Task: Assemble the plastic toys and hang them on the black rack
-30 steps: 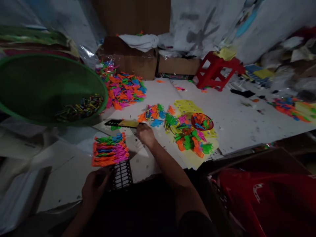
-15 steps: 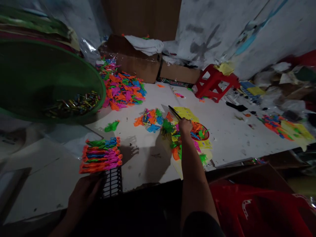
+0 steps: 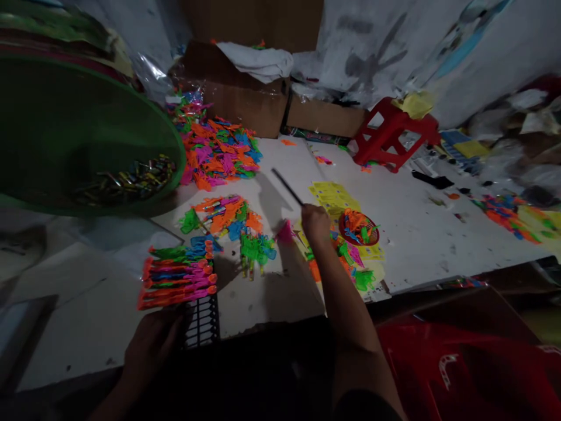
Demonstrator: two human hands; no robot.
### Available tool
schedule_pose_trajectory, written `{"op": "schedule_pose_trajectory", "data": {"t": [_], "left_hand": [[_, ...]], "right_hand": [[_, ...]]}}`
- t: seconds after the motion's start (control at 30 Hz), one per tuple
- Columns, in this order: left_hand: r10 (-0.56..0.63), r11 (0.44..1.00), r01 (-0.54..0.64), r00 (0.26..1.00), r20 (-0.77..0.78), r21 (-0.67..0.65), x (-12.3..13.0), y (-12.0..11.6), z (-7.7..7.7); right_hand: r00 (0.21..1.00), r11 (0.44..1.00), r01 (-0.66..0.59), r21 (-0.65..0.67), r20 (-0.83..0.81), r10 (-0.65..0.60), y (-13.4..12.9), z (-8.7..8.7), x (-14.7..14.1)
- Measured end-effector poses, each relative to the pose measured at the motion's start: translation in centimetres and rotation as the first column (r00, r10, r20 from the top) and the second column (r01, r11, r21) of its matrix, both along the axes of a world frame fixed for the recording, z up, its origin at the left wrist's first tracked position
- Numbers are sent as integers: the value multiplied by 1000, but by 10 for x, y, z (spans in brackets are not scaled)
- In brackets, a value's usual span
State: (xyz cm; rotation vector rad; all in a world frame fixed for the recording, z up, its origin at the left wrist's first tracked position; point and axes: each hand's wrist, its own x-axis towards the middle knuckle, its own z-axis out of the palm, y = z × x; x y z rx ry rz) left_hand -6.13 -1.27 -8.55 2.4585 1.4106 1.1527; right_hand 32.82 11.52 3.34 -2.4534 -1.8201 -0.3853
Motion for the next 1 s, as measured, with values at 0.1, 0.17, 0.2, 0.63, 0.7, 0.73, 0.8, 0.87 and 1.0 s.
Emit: {"op": "schedule_pose_trajectory", "data": {"t": [0.1, 0.17, 0.2, 0.63, 0.7, 0.73, 0.8, 0.87, 1.0], "left_hand": [[19, 1000, -19, 1000, -4, 2, 2, -1, 4], [12, 1000, -12, 1000, -7, 5, 4, -2, 7], [0, 1000, 0, 1000, -9, 6, 4, -2, 8], [-114, 975, 132, 988, 108, -177, 33, -12, 26], [-199, 942, 202, 979, 37, -267, 62, -11, 35], [-214, 928, 199, 977, -14, -314, 78, -8, 38], [-168, 900, 94, 976, -139, -426, 111, 2, 43], [-43, 886, -78, 968, -248, -456, 139, 17, 43], [101, 905, -197, 961, -258, -378, 167, 45, 36]], "right_hand": [[986, 987, 159, 3, 50, -159, 8, 2, 26], [983, 984, 175, -25, 57, -173, 8, -4, 26], [986, 986, 163, -31, 43, -162, 6, -8, 19], [880, 929, 142, -343, -386, -277, -38, -51, -89], [885, 933, 113, -341, -392, -250, -46, -49, -74], [890, 936, 102, -336, -391, -237, -50, -48, -67], [895, 939, 124, -320, -372, -245, -58, -50, -55], [903, 947, 148, -285, -352, -247, -65, -54, -49], [923, 965, 135, -227, -325, -206, -69, -63, -49]]}}
